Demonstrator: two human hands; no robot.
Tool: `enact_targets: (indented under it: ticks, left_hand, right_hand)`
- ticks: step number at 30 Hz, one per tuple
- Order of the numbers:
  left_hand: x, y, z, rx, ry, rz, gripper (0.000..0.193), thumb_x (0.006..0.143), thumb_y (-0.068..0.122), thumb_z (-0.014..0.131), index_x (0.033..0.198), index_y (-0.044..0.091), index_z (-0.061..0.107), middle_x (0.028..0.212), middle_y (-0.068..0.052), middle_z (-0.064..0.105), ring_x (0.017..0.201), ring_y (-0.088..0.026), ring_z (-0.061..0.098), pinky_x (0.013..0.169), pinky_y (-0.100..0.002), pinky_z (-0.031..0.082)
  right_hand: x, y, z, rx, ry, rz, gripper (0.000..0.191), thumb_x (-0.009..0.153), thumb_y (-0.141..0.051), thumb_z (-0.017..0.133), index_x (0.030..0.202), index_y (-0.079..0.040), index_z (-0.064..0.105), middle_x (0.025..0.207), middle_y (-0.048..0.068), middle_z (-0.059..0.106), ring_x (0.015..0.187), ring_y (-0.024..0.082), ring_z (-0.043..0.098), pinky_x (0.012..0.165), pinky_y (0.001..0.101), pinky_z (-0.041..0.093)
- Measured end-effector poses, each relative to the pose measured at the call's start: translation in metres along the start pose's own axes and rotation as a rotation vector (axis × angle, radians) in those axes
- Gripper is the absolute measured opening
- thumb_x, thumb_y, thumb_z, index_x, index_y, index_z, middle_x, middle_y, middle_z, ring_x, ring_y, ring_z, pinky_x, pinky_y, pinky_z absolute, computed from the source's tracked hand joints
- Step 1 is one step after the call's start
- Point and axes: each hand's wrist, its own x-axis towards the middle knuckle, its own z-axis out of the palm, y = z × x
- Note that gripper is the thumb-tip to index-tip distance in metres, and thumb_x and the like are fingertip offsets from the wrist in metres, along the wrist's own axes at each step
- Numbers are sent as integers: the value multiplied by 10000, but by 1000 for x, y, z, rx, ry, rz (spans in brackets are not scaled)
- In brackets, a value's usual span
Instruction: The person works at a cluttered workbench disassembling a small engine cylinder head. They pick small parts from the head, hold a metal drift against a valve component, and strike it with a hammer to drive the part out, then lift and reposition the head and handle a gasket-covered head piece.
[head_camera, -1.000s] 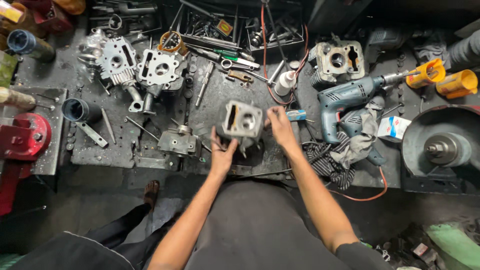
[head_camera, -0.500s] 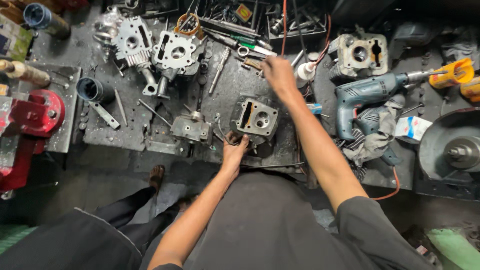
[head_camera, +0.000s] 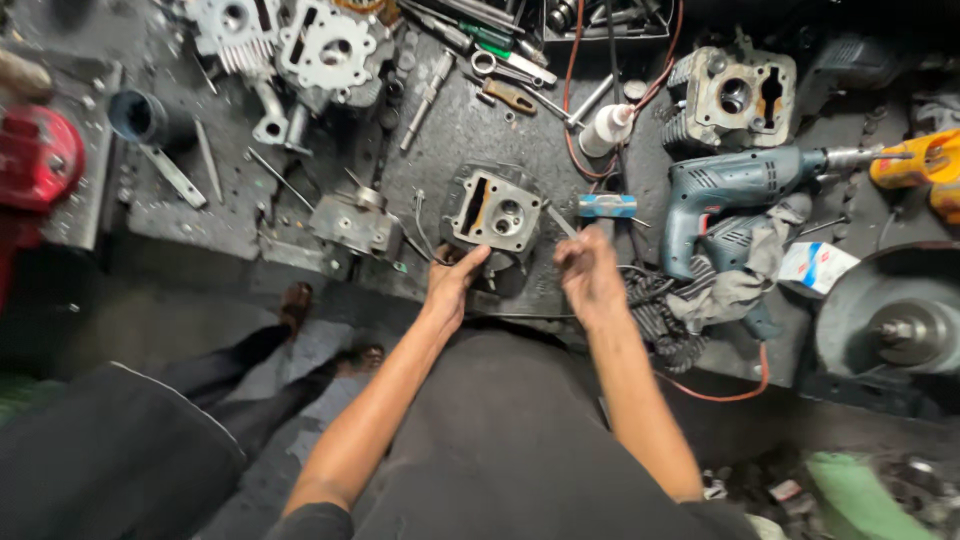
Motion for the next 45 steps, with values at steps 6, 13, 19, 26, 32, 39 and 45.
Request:
enact_targets:
  ticks: [6, 13, 19, 26, 32, 39, 45]
  left_hand:
    - [-42, 12, 25, 77, 126, -43, 430, 778, 203, 874, 1139, 43, 705, 1032, -17, 727, 879, -113, 645, 738, -293, 496]
    - [-93, 6, 14, 70, 268, -134, 533, 729, 238, 850, 1181, 65, 625, 1022, -32, 717, 901, -157, 690, 751, -352, 553]
    - [-107, -28, -21, -91, 290, -193, 696, 818, 309, 839, 1336, -12, 500, 1221, -122, 674, 1104, -206, 681, 931, -373, 568]
    - [-105, -28, -16, -221, 261, -260, 757, 782, 304, 829, 1378, 56, 435, 1267, -82, 637, 1153, -199, 646, 960, -417, 543]
    - [-110, -13, -11, -99, 187, -92, 656, 800, 225, 853, 1341, -28, 581, 1262, -122, 687, 1140, -196, 661, 997, -371, 520]
    - [-117, -19, -35, -15, 250, -193, 844, 770, 179, 868, 1422, -30, 375, 1307, -143, 629, 1223, -229, 613, 1062, -368, 493]
    - [-102, -40, -66, -297, 23, -335, 813, 826, 148, 823, 1468, 69, 330, 1430, -123, 513, 1353, -267, 507, 1136, -444, 426]
  right_hand:
    - [-44, 25, -66, 69, -19, 245, 261, 850, -128, 734, 1070, -127, 594, 785, 18, 516, 803, 179, 547, 759, 294, 509]
    - [-55, 13, -92, 65, -162, 363, 284, 884, -120, 746, 1041, -124, 509, 833, 12, 498, 852, 169, 513, 793, 300, 493]
    - [-38, 5, -74, -529, -271, 293, 345, 940, -26, 681, 1087, -113, 381, 870, 106, 638, 829, 199, 646, 768, 356, 572]
    - [-40, -26, -15, -1175, -337, 271, 867, 897, 62, 645, 1534, -160, 100, 820, 125, 683, 777, 195, 706, 674, 318, 567]
    - [-46, -30, 13, -1026, -496, 186, 642, 933, 93, 677, 1491, -44, 390, 1066, 175, 734, 964, 189, 697, 855, 314, 571]
    - [-50, 30, 8, -993, -369, -161, 313, 1025, 122, 621, 1323, 40, 570, 1155, 205, 728, 1077, 243, 746, 990, 367, 616]
    - [-50, 62, 13, -1215, -162, -343, 192, 979, 61, 732, 1120, 29, 606, 1037, 146, 741, 994, 185, 725, 918, 300, 578]
